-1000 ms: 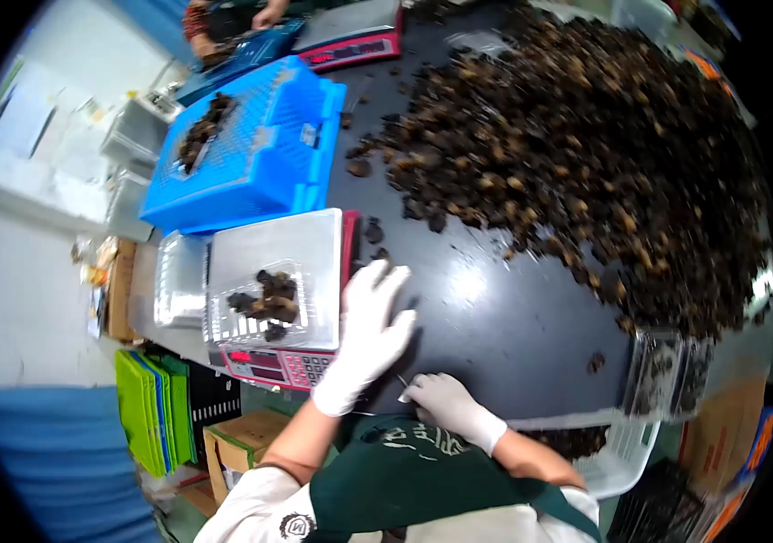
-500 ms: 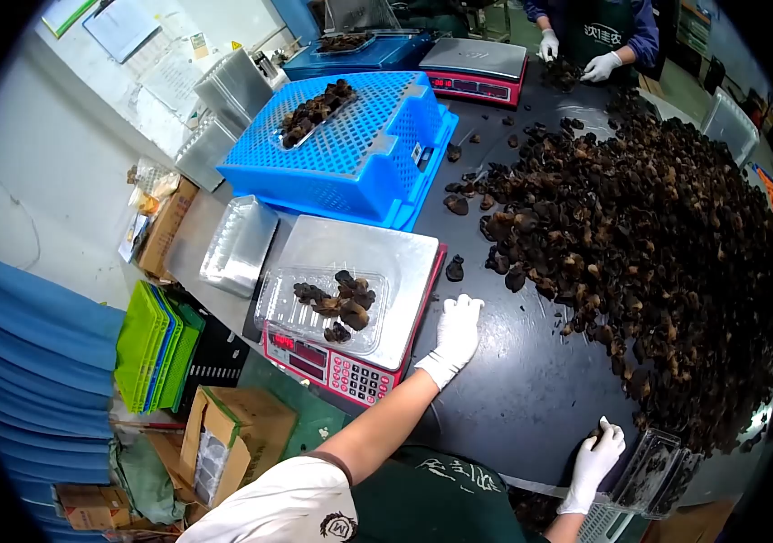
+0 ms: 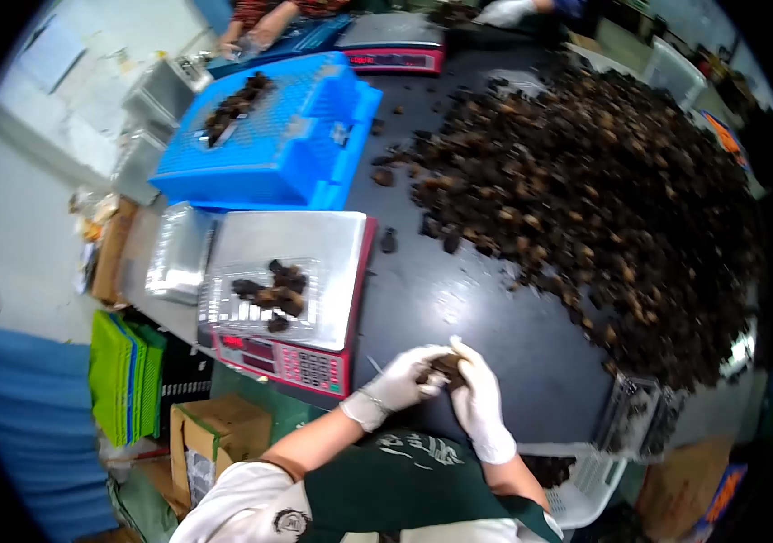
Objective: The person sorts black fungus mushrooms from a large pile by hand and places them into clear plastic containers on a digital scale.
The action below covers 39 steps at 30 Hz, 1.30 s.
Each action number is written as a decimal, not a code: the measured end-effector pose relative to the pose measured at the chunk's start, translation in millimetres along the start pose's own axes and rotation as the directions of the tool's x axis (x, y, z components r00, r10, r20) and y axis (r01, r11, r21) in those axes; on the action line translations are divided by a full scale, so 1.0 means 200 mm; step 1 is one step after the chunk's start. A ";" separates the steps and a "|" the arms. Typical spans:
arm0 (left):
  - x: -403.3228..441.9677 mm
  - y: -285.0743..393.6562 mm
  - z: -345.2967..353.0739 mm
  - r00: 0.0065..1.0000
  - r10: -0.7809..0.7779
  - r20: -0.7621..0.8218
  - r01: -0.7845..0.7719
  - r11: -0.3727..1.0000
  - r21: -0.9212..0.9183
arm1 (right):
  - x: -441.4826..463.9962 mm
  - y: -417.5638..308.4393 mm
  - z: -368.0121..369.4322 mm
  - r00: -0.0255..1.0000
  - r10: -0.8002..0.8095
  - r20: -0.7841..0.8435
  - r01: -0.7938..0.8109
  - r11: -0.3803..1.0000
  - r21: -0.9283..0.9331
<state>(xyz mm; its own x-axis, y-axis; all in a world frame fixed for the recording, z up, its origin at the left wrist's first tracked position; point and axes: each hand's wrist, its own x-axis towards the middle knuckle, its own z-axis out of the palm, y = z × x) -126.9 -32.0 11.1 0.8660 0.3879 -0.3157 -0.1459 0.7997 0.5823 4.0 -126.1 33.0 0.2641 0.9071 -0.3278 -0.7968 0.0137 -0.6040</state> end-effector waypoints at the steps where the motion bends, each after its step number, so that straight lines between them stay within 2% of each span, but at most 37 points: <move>1: -0.04 0.06 0.05 0.999 -0.002 -0.034 0.005 0.996 0.088 | -0.01 -0.02 0.03 0.998 0.025 0.054 -0.030 0.996 0.088; 2: -0.06 0.10 0.08 0.998 0.009 -0.067 0.003 0.984 0.181 | -0.02 -0.03 0.05 0.997 0.079 0.002 -0.079 0.993 0.088; 4: -0.07 0.10 0.09 0.972 -0.075 -0.222 0.083 0.996 0.025 | -0.04 -0.05 0.11 0.995 0.090 -0.051 -0.085 0.992 0.093; 5: -0.07 0.10 0.03 0.976 -0.196 -0.099 0.163 0.948 -0.274 | -0.05 -0.04 0.11 0.994 0.089 -0.058 -0.083 0.992 0.100; 6: -0.06 0.06 0.02 0.970 -0.187 -0.153 0.155 0.968 -0.197 | -0.05 -0.04 0.11 0.994 0.092 -0.059 -0.085 0.990 0.108; 9: -0.05 0.01 0.00 0.988 -0.129 -0.090 0.104 0.964 -0.244 | -0.08 -0.05 0.11 0.995 0.072 -0.061 -0.070 0.997 0.039; 11: -0.05 0.02 -0.02 0.981 -0.194 -0.014 0.174 0.905 -0.387 | -0.08 -0.04 0.10 0.998 0.050 -0.038 -0.050 0.999 0.000; 12: -0.05 0.03 0.01 0.980 -0.197 -0.013 0.177 0.905 -0.387 | -0.08 -0.03 0.09 0.997 0.024 -0.069 -0.031 0.994 -0.103; 13: -0.05 0.05 0.06 0.972 -0.219 -0.087 0.181 0.930 -0.319 | -0.08 -0.03 0.08 0.995 -0.004 -0.097 -0.016 0.978 -0.206; 14: -0.05 0.06 0.09 0.958 -0.236 -0.162 0.191 0.949 -0.250 | -0.09 -0.01 0.06 0.995 -0.006 -0.100 -0.015 0.979 -0.205; 16: -0.04 0.01 0.05 0.964 -0.228 -0.137 0.186 0.947 -0.263 | -0.08 0.02 0.02 0.991 -0.089 -0.097 0.047 0.931 -0.363; 17: -0.03 -0.02 0.02 0.971 -0.231 -0.056 0.199 0.919 -0.341 | -0.08 0.03 0.00 0.993 -0.076 -0.092 0.051 0.968 -0.245; 18: -0.03 -0.02 0.02 0.974 -0.225 0.025 0.215 0.884 -0.415 | -0.08 0.03 -0.01 0.993 -0.076 -0.093 0.051 0.968 -0.244; 20: -0.03 0.00 0.02 0.968 -0.251 -0.018 0.215 0.864 -0.455 | -0.07 0.00 -0.02 0.990 0.016 -0.137 0.008 0.985 0.175; 22: -0.04 0.00 0.02 0.964 -0.266 -0.004 0.227 0.831 -0.508 | -0.08 -0.02 -0.02 0.992 0.032 -0.119 -0.005 0.975 0.221; 24: -0.04 -0.01 0.02 0.965 -0.262 -0.018 0.219 0.841 -0.494 | -0.09 -0.03 -0.01 0.995 0.058 -0.085 -0.029 0.951 0.307; 28: -0.05 0.01 0.06 0.959 -0.278 -0.050 0.225 0.858 -0.462 | -0.11 -0.04 0.00 0.997 0.033 -0.076 -0.007 0.948 0.320; 30: -0.05 0.02 0.05 0.956 -0.286 -0.067 0.228 0.867 -0.444 | -0.11 -0.05 0.02 0.993 0.046 -0.105 0.000 0.919 0.395; 33: -0.06 0.00 0.02 0.973 -0.233 -0.005 0.201 0.851 -0.485 | -0.10 -0.05 -0.01 0.993 0.052 -0.102 -0.007 0.918 0.396; 35: -0.07 -0.01 0.02 0.975 -0.218 -0.043 0.181 0.893 -0.412 | -0.10 -0.06 -0.03 0.993 0.061 -0.104 -0.016 0.923 0.385; 37: -0.08 0.02 0.05 0.975 -0.220 -0.037 0.190 0.904 -0.382 | -0.10 -0.10 -0.04 0.999 0.037 0.012 -0.038 0.885 0.464; 38: -0.08 0.04 0.06 0.975 -0.221 -0.031 0.196 0.915 -0.353 | -0.11 -0.13 -0.02 0.998 0.056 -0.029 -0.038 0.894 0.446; 39: -0.08 0.05 0.07 0.975 -0.222 -0.033 0.196 0.915 -0.354 | -0.10 -0.13 -0.04 0.999 0.032 0.014 -0.035 0.913 0.406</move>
<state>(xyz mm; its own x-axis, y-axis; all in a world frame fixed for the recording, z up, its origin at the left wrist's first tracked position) -135.8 -37.7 32.7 0.8607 0.2158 -0.4611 -0.1329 0.9696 0.2056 24.5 -148.7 49.5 0.2309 0.9130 -0.3363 -0.9574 0.1518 -0.2455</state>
